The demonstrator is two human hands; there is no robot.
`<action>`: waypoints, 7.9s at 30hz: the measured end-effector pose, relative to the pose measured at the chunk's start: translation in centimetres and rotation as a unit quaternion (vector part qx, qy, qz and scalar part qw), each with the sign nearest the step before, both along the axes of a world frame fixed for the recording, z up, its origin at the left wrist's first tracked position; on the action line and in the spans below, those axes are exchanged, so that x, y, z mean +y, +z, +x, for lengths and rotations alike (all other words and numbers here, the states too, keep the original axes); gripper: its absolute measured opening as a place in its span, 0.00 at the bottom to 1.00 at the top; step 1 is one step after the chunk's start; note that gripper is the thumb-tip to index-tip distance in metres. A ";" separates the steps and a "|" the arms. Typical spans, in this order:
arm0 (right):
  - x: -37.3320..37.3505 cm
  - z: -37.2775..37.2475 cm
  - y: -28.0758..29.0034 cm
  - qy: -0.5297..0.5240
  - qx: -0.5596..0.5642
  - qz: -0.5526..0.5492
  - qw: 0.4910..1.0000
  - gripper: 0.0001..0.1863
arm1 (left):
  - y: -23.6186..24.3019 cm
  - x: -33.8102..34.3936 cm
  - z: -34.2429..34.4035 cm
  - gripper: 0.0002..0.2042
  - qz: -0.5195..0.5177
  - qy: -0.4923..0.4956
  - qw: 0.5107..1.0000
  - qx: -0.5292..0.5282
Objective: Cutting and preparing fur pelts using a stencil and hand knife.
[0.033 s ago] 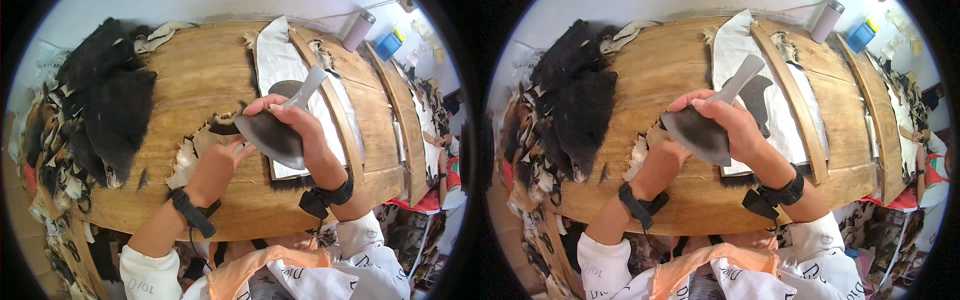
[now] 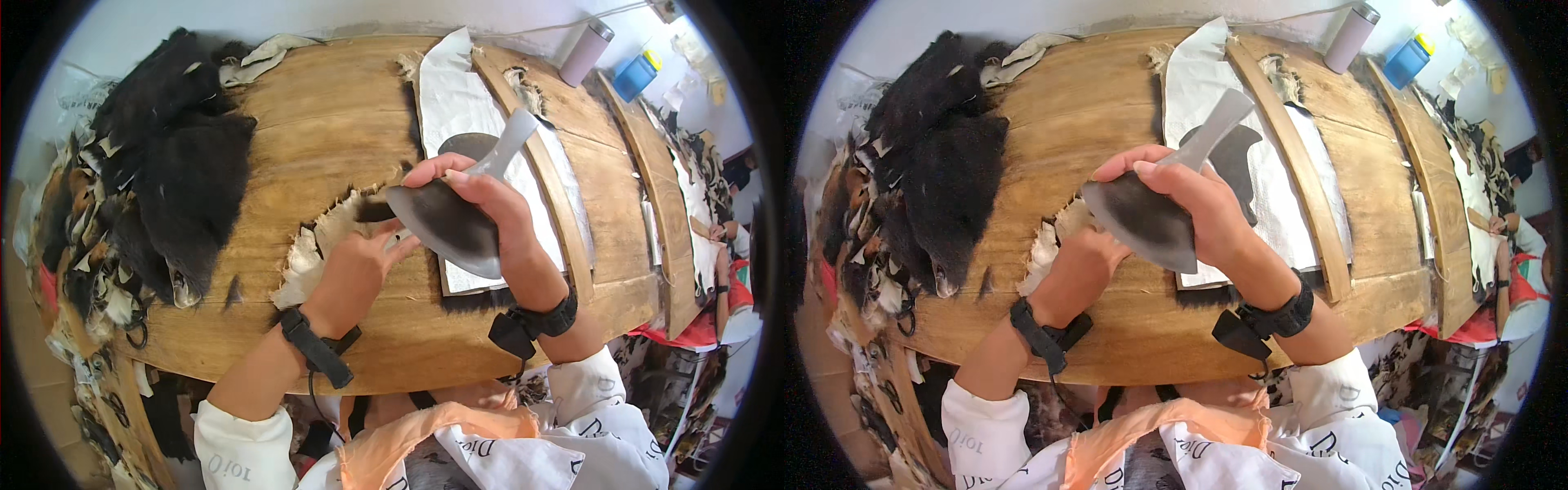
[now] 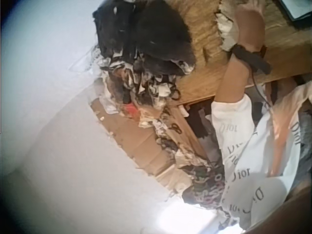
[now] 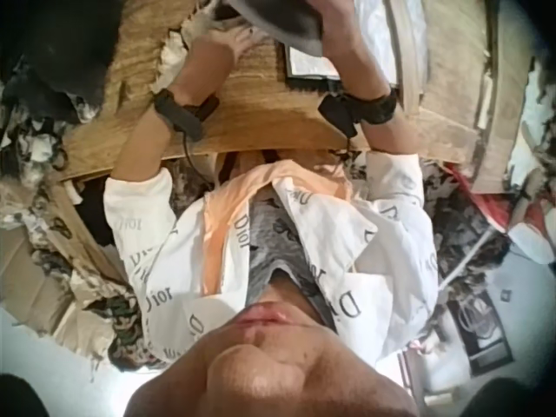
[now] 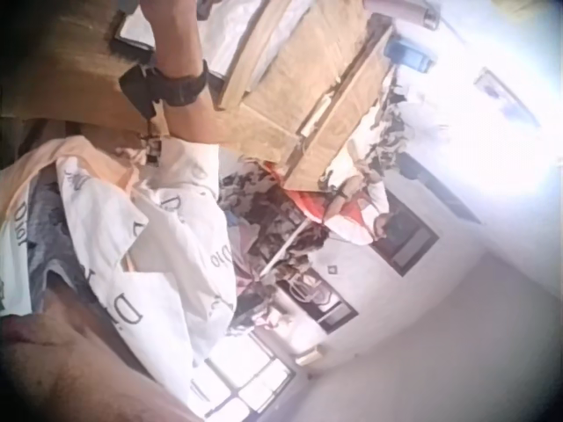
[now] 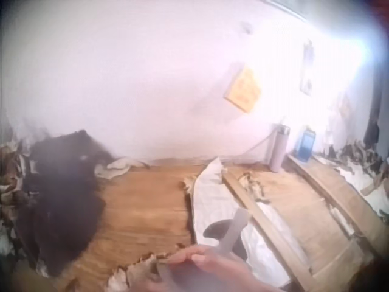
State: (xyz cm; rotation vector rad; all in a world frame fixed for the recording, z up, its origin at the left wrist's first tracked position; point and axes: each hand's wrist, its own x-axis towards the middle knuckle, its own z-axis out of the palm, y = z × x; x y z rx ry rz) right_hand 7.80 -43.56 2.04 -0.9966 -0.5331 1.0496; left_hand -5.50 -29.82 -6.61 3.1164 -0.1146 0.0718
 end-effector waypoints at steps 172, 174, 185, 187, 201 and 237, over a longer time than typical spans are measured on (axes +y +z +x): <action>-0.9 33.6 -6.6 -0.057 -0.806 -0.467 0.360 0.04 | 2.2 -4.9 14.7 0.03 -0.160 -0.224 0.954 0.117; 3.5 33.6 -6.7 -0.035 -0.850 -0.414 0.324 0.07 | 2.1 -6.7 15.7 0.03 -0.193 -0.167 0.957 0.140; 18.8 29.8 -7.2 -0.022 -0.928 -0.178 0.326 0.07 | -1.4 -8.7 25.8 0.09 -0.496 0.147 0.855 0.024; 19.6 28.5 -6.8 -0.011 -0.928 -0.166 0.334 0.06 | -2.8 -8.5 25.9 0.10 -0.538 0.151 0.829 0.031; -9.1 25.6 -3.2 -0.134 -0.677 -0.481 0.540 0.09 | -1.2 -6.0 24.9 0.24 -0.158 -0.110 0.980 0.046; -18.6 14.0 -5.4 -0.225 -0.644 -0.312 0.662 0.08 | -1.7 -7.4 24.6 0.49 -0.119 -0.090 0.984 0.102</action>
